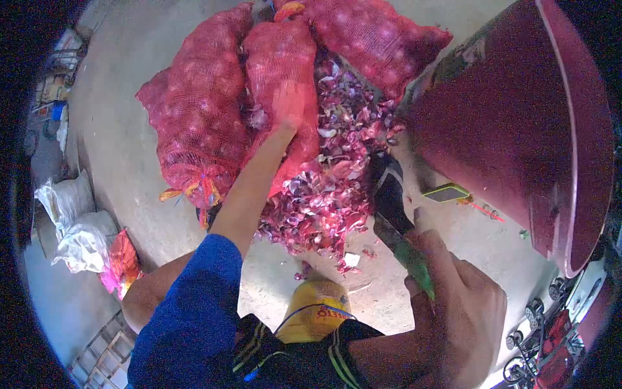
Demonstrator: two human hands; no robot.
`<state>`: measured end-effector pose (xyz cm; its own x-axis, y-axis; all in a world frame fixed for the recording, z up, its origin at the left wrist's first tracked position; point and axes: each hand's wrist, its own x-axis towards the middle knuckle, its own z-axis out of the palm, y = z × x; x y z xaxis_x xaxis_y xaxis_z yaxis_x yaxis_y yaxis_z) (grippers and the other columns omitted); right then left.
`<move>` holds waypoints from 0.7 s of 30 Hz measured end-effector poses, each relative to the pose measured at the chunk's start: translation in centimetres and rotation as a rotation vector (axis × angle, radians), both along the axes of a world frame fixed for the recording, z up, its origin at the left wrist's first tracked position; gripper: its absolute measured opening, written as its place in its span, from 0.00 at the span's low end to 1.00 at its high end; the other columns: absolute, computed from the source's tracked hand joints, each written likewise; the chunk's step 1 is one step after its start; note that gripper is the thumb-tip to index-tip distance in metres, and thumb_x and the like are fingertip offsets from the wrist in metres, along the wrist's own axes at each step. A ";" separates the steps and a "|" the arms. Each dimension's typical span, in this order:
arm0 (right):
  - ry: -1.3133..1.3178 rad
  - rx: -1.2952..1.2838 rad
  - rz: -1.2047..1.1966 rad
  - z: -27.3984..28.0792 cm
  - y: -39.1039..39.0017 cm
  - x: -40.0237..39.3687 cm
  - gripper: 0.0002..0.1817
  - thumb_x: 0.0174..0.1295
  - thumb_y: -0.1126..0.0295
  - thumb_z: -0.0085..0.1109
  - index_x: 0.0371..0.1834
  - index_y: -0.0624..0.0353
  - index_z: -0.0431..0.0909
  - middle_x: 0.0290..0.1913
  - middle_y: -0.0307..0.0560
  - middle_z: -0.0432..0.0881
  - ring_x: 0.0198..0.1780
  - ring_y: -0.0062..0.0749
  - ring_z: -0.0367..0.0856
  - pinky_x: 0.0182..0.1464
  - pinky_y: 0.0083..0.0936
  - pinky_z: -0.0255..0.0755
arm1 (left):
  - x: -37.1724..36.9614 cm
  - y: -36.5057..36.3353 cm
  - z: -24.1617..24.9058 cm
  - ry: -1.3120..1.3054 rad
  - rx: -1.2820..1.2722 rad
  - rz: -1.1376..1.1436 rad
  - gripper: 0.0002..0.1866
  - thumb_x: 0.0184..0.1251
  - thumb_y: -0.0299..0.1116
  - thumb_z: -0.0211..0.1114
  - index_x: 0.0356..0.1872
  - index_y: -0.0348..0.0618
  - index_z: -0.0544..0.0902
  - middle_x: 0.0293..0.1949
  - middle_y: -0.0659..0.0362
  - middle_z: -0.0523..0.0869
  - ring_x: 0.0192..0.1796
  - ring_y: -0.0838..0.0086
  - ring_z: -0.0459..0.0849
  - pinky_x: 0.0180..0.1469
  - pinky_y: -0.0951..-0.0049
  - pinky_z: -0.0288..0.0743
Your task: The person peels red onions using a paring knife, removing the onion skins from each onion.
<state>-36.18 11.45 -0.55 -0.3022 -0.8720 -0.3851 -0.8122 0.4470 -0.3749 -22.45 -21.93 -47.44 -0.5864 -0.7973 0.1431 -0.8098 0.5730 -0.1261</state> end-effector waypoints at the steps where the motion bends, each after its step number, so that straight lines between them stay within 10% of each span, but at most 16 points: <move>1: 0.001 -0.006 0.002 0.3 0.1 -0.2 0.38 0.62 0.73 0.75 0.78 0.64 0.75 0.40 0.67 0.91 0.39 0.58 0.94 0.42 0.44 0.85 | 0.2 0.4 0.6 -0.022 0.261 0.069 0.15 0.66 0.35 0.71 0.53 0.50 0.84 0.59 0.54 0.86 0.64 0.57 0.84 0.63 0.50 0.77; 3: -0.041 -0.250 0.126 1.0 0.4 0.1 0.36 0.62 0.75 0.74 0.76 0.65 0.77 0.44 0.70 0.90 0.42 0.59 0.94 0.45 0.45 0.85 | 3.1 3.8 2.8 -0.073 0.519 0.145 0.20 0.65 0.34 0.75 0.58 0.48 0.84 0.58 0.52 0.86 0.63 0.55 0.85 0.65 0.49 0.77; 5: 0.039 -0.410 0.001 2.1 0.9 2.7 0.33 0.62 0.75 0.72 0.74 0.65 0.79 0.49 0.72 0.89 0.45 0.61 0.92 0.49 0.44 0.83 | 6.2 9.4 7.0 0.892 0.632 0.047 0.34 0.63 0.29 0.80 0.71 0.43 0.78 0.59 0.51 0.87 0.64 0.59 0.86 0.70 0.55 0.77; 7: -0.085 -0.070 0.037 2.7 0.5 1.3 0.27 0.68 0.69 0.69 0.72 0.56 0.79 0.44 0.59 0.89 0.42 0.62 0.89 0.43 0.51 0.80 | 8.9 12.7 12.2 1.240 0.965 0.090 0.39 0.68 0.27 0.77 0.80 0.41 0.70 0.62 0.53 0.88 0.63 0.65 0.87 0.67 0.60 0.79; 15: -0.133 -0.663 0.224 2.8 1.4 7.3 0.23 0.71 0.73 0.64 0.70 0.59 0.80 0.52 0.64 0.88 0.52 0.66 0.88 0.53 0.52 0.80 | 17.3 20.5 42.1 1.485 1.180 -0.003 0.52 0.50 0.15 0.85 0.81 0.43 0.72 0.71 0.59 0.80 0.72 0.70 0.79 0.77 0.65 0.75; 21: -0.341 -0.905 0.406 3.7 1.1 12.5 0.25 0.73 0.70 0.65 0.74 0.57 0.80 0.55 0.65 0.89 0.50 0.65 0.88 0.51 0.50 0.82 | 22.2 23.1 50.6 1.461 0.910 -0.192 0.51 0.48 0.17 0.88 0.78 0.44 0.72 0.70 0.56 0.80 0.67 0.71 0.84 0.69 0.65 0.84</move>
